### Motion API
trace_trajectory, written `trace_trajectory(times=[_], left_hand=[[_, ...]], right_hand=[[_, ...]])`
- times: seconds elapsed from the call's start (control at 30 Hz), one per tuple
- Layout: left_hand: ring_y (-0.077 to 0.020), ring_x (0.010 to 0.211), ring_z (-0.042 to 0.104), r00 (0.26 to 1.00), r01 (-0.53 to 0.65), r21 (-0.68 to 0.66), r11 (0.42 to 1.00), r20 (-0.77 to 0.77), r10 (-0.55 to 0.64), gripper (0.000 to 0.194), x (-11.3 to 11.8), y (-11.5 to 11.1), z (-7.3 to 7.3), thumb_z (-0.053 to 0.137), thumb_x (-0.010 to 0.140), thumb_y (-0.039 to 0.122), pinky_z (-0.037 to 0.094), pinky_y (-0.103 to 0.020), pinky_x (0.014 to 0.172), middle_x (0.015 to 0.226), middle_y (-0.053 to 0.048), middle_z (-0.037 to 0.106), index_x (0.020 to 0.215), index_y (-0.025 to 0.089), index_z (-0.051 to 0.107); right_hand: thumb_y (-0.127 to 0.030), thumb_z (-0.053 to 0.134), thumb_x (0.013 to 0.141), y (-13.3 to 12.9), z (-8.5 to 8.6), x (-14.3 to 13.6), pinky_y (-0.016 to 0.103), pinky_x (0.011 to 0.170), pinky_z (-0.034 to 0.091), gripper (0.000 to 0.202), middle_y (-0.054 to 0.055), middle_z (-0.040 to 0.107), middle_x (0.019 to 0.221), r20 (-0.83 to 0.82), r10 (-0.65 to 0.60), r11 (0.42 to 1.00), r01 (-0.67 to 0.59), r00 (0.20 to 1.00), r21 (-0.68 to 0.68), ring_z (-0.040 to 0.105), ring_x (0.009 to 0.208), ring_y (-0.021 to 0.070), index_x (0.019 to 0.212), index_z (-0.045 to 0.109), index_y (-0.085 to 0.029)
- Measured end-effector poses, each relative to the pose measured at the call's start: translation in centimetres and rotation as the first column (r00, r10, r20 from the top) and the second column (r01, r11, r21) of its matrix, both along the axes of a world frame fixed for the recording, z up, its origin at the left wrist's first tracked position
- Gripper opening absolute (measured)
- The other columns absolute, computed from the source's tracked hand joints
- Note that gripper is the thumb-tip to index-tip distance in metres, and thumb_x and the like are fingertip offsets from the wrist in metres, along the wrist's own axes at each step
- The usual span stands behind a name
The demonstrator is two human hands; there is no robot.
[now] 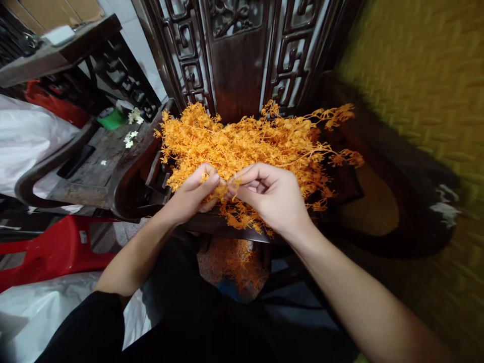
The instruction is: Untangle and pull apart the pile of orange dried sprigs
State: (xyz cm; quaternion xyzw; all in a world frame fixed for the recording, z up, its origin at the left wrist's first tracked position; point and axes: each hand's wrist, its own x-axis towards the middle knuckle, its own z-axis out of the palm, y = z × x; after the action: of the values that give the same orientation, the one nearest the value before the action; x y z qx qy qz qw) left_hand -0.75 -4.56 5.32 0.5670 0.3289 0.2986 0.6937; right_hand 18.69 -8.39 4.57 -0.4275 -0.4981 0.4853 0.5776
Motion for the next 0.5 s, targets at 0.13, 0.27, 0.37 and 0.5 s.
trace_trajectory(times=[0.13, 0.27, 0.37, 0.5], left_hand=[[-0.0013, 0.04, 0.031, 0.997, 0.075, -0.127, 0.989, 0.032, -0.071, 0.033, 0.23, -0.02, 0.51, 0.052, 0.104, 0.053, 0.018, -0.019, 0.041, 0.076, 0.003, 0.064, 0.096, 0.021, 0.045], [-0.0014, 0.04, 0.031, 0.998, 0.037, -0.155, 0.987, 0.053, -0.029, 0.029, 0.28, -0.15, 0.23, 0.063, 0.099, 0.04, 0.017, -0.018, 0.041, 0.072, 0.007, 0.061, 0.092, 0.023, 0.041], [-0.0036, 0.045, 0.034, 0.998, -0.052, -0.053, 0.997, 0.041, 0.054, 0.031, 0.42, -0.42, -0.25, 0.066, 0.098, 0.037, 0.021, -0.018, 0.043, 0.065, 0.01, 0.051, 0.091, 0.024, 0.039], [-0.0057, 0.055, 0.039, 0.988, -0.134, 0.187, 0.973, -0.048, 0.146, 0.03, 0.83, -0.94, -0.37, 0.063, 0.099, 0.03, 0.032, -0.019, 0.05, 0.067, 0.008, 0.039, 0.082, 0.022, 0.039]], right_hand=[[-0.028, 0.093, 0.075, -0.2, 0.14, -0.2, 0.032, 0.061, 0.055, 0.019, 0.004, 0.076, 0.084, 0.022, 0.032, 0.997, -0.034, 0.999, 0.067, 0.067, 0.066, 0.0159, 0.074, 0.076, -0.021], [-0.018, 0.085, 0.082, -0.14, -0.15, -0.05, 0.032, 0.064, 0.054, 0.011, 0.004, 0.078, 0.087, 0.121, 0.009, 0.982, -0.032, 0.993, 0.185, 0.072, 0.075, 0.0184, 0.077, 0.076, -0.021], [-0.008, 0.075, 0.086, -0.02, -0.41, 0.15, 0.033, 0.072, 0.056, 0.015, 0.004, 0.078, 0.088, 0.274, -0.091, 0.945, -0.004, 0.958, 0.328, 0.073, 0.08, 0.0183, 0.079, 0.075, -0.021], [-0.001, 0.067, 0.086, 0.17, -0.42, -0.01, 0.031, 0.071, 0.057, 0.024, 0.002, 0.078, 0.084, 0.378, -0.212, 0.877, 0.005, 0.901, 0.48, 0.073, 0.077, 0.0161, 0.075, 0.071, -0.021]])
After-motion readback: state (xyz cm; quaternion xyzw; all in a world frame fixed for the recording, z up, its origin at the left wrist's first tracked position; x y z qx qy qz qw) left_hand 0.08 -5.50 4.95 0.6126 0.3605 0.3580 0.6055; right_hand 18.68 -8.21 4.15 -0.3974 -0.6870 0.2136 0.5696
